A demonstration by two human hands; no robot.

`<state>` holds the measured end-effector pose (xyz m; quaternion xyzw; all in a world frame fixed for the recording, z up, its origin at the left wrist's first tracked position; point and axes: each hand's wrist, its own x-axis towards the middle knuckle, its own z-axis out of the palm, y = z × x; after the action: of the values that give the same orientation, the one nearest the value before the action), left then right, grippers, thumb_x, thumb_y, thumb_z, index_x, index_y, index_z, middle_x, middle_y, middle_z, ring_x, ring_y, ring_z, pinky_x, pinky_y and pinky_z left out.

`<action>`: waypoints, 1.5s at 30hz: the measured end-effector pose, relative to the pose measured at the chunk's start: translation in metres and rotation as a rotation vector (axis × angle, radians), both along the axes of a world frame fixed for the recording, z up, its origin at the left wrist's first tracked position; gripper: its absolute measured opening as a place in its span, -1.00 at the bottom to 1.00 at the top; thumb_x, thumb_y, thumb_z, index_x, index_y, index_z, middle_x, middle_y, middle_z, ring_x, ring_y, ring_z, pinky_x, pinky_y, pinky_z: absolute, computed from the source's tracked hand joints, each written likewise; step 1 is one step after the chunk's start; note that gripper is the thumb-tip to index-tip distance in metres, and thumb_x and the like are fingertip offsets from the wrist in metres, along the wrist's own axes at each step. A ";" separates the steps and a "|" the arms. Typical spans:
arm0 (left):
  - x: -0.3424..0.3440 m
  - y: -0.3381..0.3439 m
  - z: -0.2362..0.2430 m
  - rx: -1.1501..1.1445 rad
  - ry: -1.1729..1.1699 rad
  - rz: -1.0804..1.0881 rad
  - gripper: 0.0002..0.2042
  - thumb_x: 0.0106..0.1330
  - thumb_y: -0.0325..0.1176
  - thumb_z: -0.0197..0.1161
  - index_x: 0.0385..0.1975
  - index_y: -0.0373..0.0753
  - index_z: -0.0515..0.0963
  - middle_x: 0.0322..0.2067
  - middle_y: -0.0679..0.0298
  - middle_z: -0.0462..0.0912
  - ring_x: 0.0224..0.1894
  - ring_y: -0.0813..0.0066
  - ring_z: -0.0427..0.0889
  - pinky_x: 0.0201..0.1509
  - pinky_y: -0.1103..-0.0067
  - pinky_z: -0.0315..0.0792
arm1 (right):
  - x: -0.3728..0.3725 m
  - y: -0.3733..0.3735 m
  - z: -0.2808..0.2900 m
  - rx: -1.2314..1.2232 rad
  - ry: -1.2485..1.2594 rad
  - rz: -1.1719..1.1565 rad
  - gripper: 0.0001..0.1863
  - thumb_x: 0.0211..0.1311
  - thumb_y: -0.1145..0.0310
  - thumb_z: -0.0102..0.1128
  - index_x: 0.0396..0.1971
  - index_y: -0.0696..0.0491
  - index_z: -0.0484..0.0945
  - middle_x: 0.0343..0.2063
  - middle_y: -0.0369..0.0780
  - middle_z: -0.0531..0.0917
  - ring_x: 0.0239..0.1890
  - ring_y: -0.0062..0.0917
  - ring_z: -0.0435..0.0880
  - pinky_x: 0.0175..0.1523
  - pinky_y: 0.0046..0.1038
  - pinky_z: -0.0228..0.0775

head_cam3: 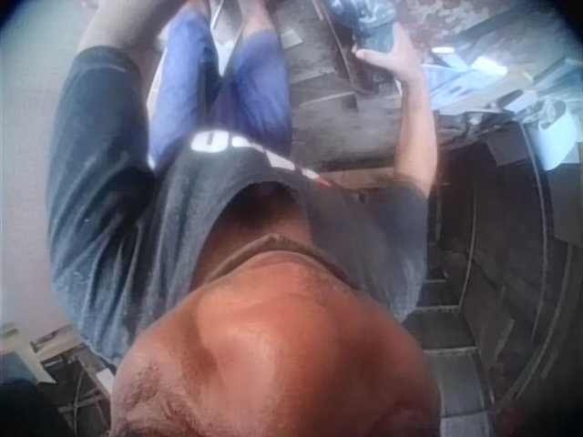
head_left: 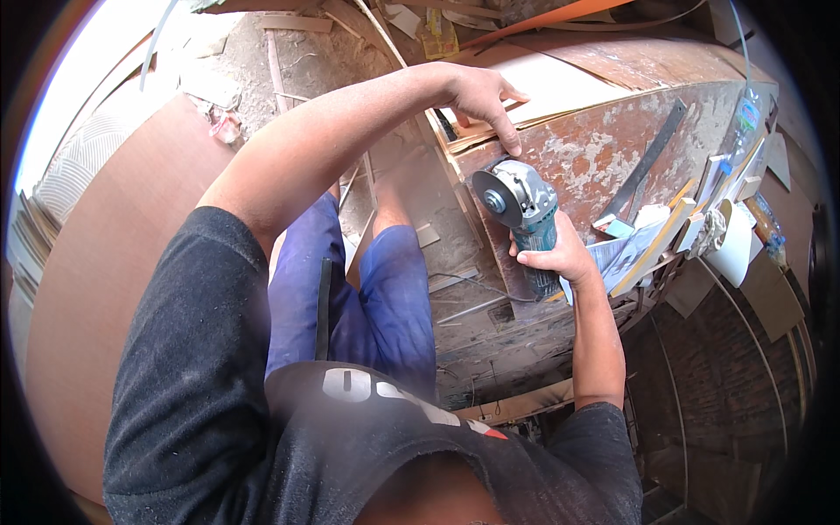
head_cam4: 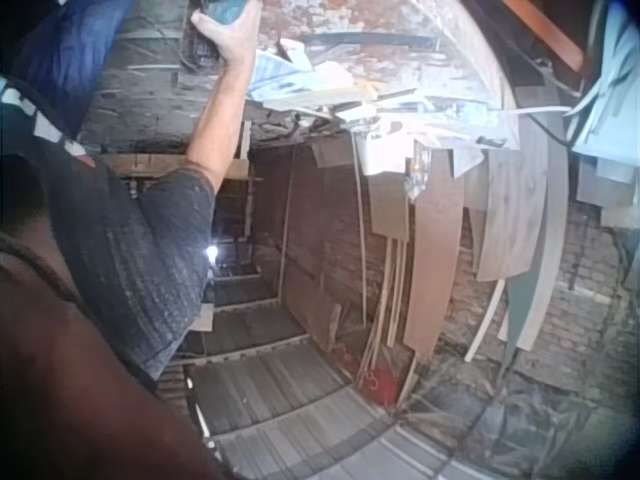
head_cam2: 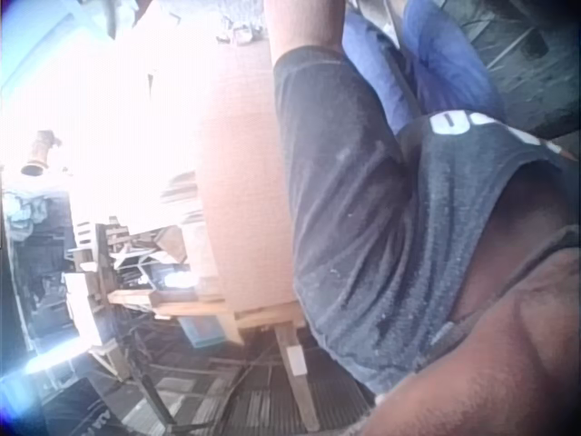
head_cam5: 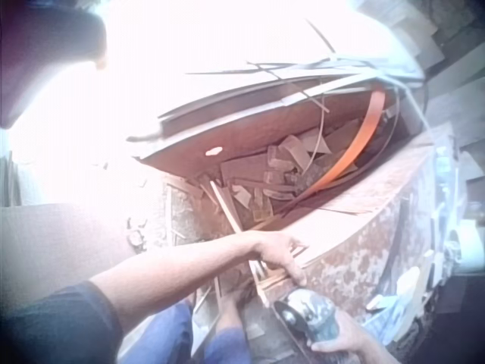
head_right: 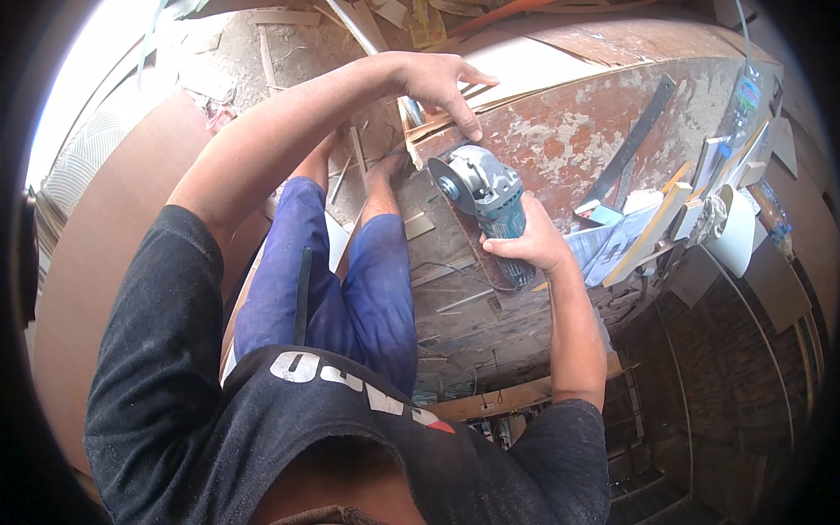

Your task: The person sits on the floor and uses an angle grinder to cut thin metal rods. They repeatedly pick up a rod, position it on a wooden workbench, and cut it into smaller pieces, creating sparks. The person handles the cut pieces by hand and places them on the bench.

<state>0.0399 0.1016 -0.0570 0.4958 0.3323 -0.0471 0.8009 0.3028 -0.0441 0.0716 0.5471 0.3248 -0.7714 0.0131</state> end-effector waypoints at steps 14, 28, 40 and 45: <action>-0.001 0.001 0.003 -0.031 -0.009 -0.007 0.16 -0.16 -0.06 0.73 0.57 -0.25 0.30 0.35 -0.22 0.51 0.24 0.00 0.68 0.23 0.27 0.68 | -0.003 0.002 0.003 -0.034 -0.015 0.003 -0.41 -0.11 0.27 0.64 -0.06 0.16 0.59 -0.30 -0.25 0.71 -0.27 -0.54 0.74 -0.08 -0.45 0.57; 0.002 0.004 -0.004 -0.087 0.004 -0.078 0.24 -0.14 0.00 0.76 0.63 -0.14 0.18 0.53 -0.12 0.28 0.52 0.00 0.38 0.45 0.09 0.52 | -0.002 0.000 0.002 0.000 -0.019 -0.003 -0.44 -0.10 0.31 0.64 -0.07 0.17 0.60 -0.32 -0.24 0.75 -0.27 -0.56 0.76 -0.07 -0.44 0.60; 0.000 0.001 0.000 -0.015 0.005 -0.017 0.18 -0.16 -0.03 0.73 0.58 -0.19 0.29 0.44 -0.17 0.41 0.32 0.03 0.61 0.26 0.27 0.65 | -0.003 -0.002 0.003 0.017 -0.035 -0.007 -0.44 -0.09 0.29 0.64 -0.08 0.17 0.61 -0.33 -0.23 0.78 -0.28 -0.55 0.77 -0.07 -0.43 0.61; 0.000 0.001 0.001 -0.001 0.006 -0.026 0.18 -0.16 -0.02 0.72 0.58 -0.19 0.28 0.46 -0.18 0.38 0.33 0.02 0.60 0.27 0.27 0.65 | -0.002 -0.003 0.002 0.031 -0.031 0.003 -0.44 -0.08 0.31 0.64 -0.06 0.17 0.61 -0.33 -0.23 0.78 -0.27 -0.55 0.77 -0.06 -0.43 0.61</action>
<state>0.0399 0.1027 -0.0563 0.4995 0.3284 -0.0593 0.7994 0.3008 -0.0475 0.0740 0.5588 0.3372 -0.7576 0.0107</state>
